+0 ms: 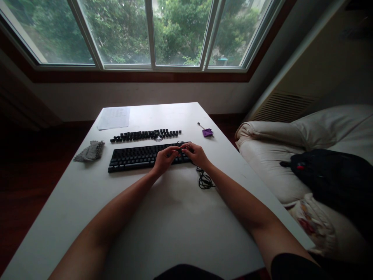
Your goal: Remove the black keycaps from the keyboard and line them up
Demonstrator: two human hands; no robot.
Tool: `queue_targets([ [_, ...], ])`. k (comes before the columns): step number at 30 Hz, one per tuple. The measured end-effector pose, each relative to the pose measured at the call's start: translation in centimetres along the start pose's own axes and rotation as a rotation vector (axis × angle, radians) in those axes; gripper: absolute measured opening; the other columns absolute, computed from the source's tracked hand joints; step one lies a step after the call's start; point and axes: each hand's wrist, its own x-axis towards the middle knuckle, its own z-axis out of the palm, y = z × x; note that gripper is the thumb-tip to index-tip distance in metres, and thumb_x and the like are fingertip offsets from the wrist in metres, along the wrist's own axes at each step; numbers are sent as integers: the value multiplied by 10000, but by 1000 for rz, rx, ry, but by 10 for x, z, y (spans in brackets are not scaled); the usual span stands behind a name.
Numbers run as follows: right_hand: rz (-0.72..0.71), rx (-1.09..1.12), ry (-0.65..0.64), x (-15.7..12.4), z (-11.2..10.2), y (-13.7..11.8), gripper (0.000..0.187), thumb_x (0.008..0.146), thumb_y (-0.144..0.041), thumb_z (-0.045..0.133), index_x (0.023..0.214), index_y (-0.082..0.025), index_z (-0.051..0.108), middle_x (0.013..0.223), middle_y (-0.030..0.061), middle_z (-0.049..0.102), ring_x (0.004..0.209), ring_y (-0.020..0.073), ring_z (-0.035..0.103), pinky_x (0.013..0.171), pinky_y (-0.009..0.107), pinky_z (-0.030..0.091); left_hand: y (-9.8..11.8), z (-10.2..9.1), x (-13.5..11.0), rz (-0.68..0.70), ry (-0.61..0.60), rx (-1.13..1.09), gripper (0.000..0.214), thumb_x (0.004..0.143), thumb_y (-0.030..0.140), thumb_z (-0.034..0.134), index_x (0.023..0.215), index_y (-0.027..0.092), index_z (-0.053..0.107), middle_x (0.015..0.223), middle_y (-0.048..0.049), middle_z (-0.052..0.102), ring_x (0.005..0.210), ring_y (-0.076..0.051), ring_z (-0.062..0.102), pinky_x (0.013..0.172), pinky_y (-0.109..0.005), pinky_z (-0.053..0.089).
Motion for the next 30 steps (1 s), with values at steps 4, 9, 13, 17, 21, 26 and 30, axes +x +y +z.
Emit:
queue_targets([
  [4, 36, 15, 26, -1, 3, 0, 350, 881, -506, 646, 1061, -217, 729, 697, -7, 603, 620, 156, 494, 622, 289, 432, -2, 1, 2, 3, 1, -114, 300, 909, 447, 660, 1062, 192, 690, 866, -48, 755, 832, -191, 733, 772, -298, 564],
  [9, 54, -19, 84, -2, 6, -2, 325, 875, -522, 656, 916, -207, 722, 713, 7, 648, 645, 166, 543, 647, 293, 452, -4, 2, 4, -15, 23, -161, 256, 898, 439, 661, 1002, 212, 604, 791, -6, 698, 799, -171, 717, 812, -319, 572],
  [13, 57, -30, 61, -2, 9, -5, 340, 897, -520, 623, 829, -199, 709, 739, 19, 674, 692, 180, 588, 682, 302, 459, -5, 4, 3, 15, 42, -161, 199, 900, 388, 661, 948, 219, 565, 774, 12, 666, 796, -162, 712, 781, -289, 554],
  [17, 105, 22, 67, -2, 12, -6, 331, 867, -506, 651, 912, -186, 723, 807, 30, 709, 737, 186, 616, 722, 308, 477, -2, 5, 2, 31, 38, -95, 183, 908, 367, 654, 932, 218, 550, 804, 11, 685, 800, -159, 713, 729, -253, 521],
  [21, 159, 77, 64, -1, 13, -4, 345, 818, -491, 698, 947, -173, 728, 784, 24, 696, 710, 177, 603, 713, 309, 479, 0, 5, 0, 22, 44, 9, 163, 926, 365, 630, 932, 220, 555, 831, 4, 721, 774, -154, 713, 682, -231, 489],
  [26, 204, 118, 59, 1, 13, -2, 340, 792, -466, 714, 950, -166, 738, 807, 33, 711, 745, 187, 626, 738, 319, 491, 1, 3, -2, 20, 28, 87, 126, 957, 356, 579, 970, 230, 573, 855, -4, 748, 774, -159, 724, 697, -241, 489],
  [30, 238, 112, 51, 2, 14, -1, 323, 794, -444, 702, 941, -161, 751, 817, 40, 728, 761, 190, 644, 739, 315, 491, 0, 2, -2, 35, 3, 155, 98, 958, 315, 556, 1006, 238, 594, 885, -1, 753, 827, -164, 723, 732, -253, 494],
])
